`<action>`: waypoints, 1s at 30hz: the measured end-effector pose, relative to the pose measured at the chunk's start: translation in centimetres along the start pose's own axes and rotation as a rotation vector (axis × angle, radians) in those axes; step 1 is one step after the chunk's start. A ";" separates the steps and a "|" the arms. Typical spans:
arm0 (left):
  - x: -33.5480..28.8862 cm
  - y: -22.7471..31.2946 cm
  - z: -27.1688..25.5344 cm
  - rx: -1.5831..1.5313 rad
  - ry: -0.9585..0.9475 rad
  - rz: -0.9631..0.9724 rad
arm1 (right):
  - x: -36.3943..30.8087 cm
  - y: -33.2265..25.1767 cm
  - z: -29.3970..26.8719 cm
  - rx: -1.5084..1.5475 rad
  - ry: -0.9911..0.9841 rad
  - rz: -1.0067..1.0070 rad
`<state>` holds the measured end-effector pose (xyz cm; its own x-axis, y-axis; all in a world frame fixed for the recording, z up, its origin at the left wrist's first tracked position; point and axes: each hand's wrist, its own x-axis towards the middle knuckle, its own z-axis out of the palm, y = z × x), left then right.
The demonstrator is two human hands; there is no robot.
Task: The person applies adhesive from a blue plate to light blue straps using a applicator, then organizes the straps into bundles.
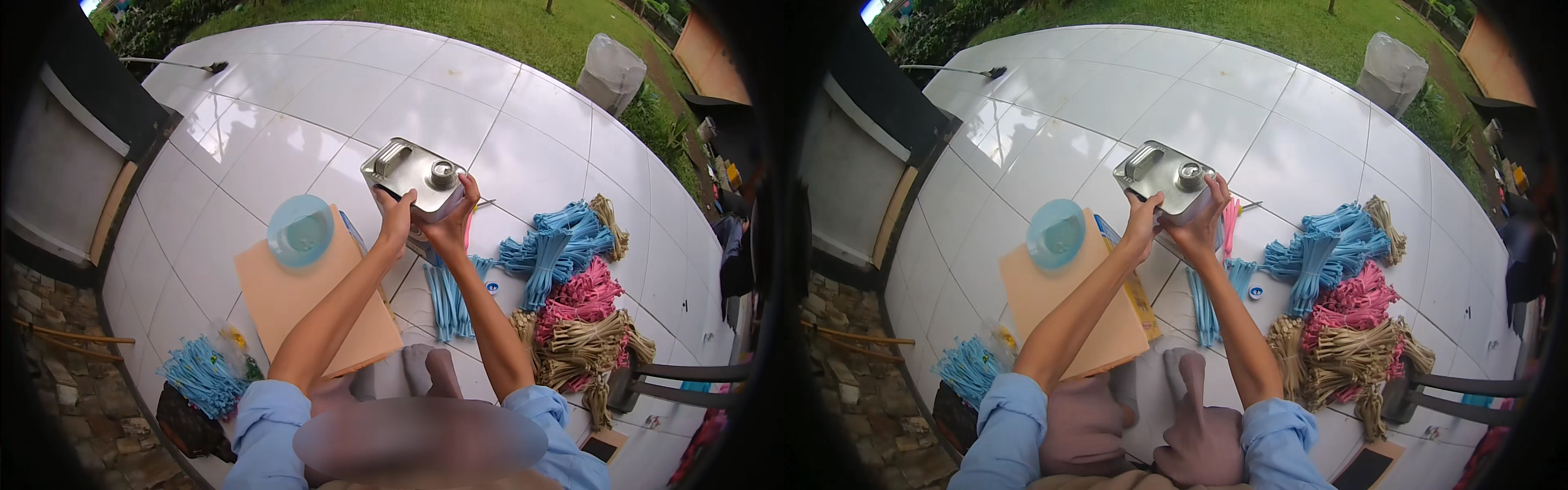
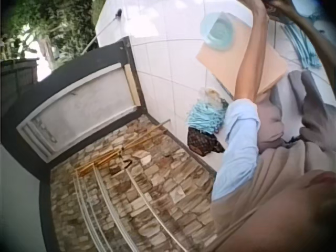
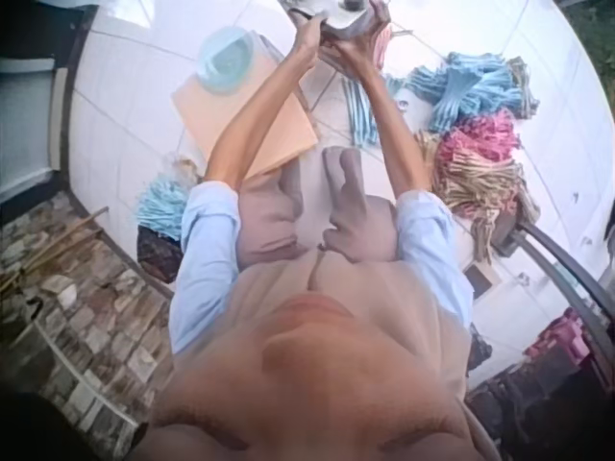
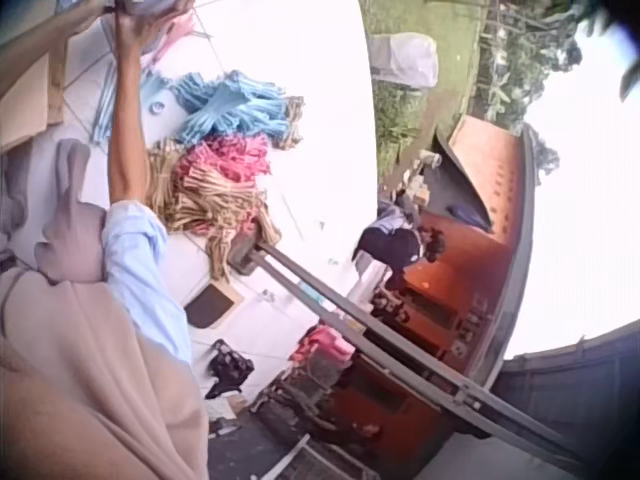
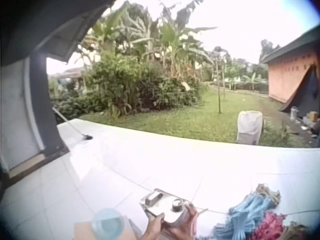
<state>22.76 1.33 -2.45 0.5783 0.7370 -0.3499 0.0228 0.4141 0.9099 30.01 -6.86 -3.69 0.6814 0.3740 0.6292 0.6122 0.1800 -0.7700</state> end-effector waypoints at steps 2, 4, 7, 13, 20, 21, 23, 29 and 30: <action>0.6 -0.5 0.2 0.034 -0.013 0.021 | -0.7 1.3 0.5 -0.070 0.021 0.018; 1.2 -0.7 -0.2 0.071 -0.049 0.049 | -1.5 2.3 1.2 -0.101 0.045 0.072; 2.1 -1.4 -0.3 0.084 -0.079 0.074 | -2.0 3.4 1.7 -0.149 0.080 0.052; 2.9 -3.2 -0.6 0.123 -0.043 0.118 | -3.0 4.0 1.8 -0.133 0.090 0.086; 1.7 -3.4 0.5 0.214 -0.010 0.161 | -2.6 4.3 -0.7 0.001 -0.091 0.162; 1.7 -3.4 0.7 0.211 -0.012 0.158 | -2.3 4.5 -1.9 -0.004 -0.093 0.164; 2.0 -3.6 -0.5 0.348 0.076 0.151 | -0.8 2.0 -3.8 -0.040 -0.292 0.138; 0.3 -3.7 2.0 0.604 0.241 0.430 | 2.7 0.1 -7.3 -0.686 -0.564 -0.100; -0.1 -3.6 2.6 0.654 0.276 0.351 | 2.8 0.3 -7.5 -0.727 -0.554 -0.150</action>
<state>24.71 -1.64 -5.16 0.4189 0.9079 0.0172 0.4007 -0.2018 0.8937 35.08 -12.59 -1.35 0.4003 0.8083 0.4317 0.9073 -0.2834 -0.3107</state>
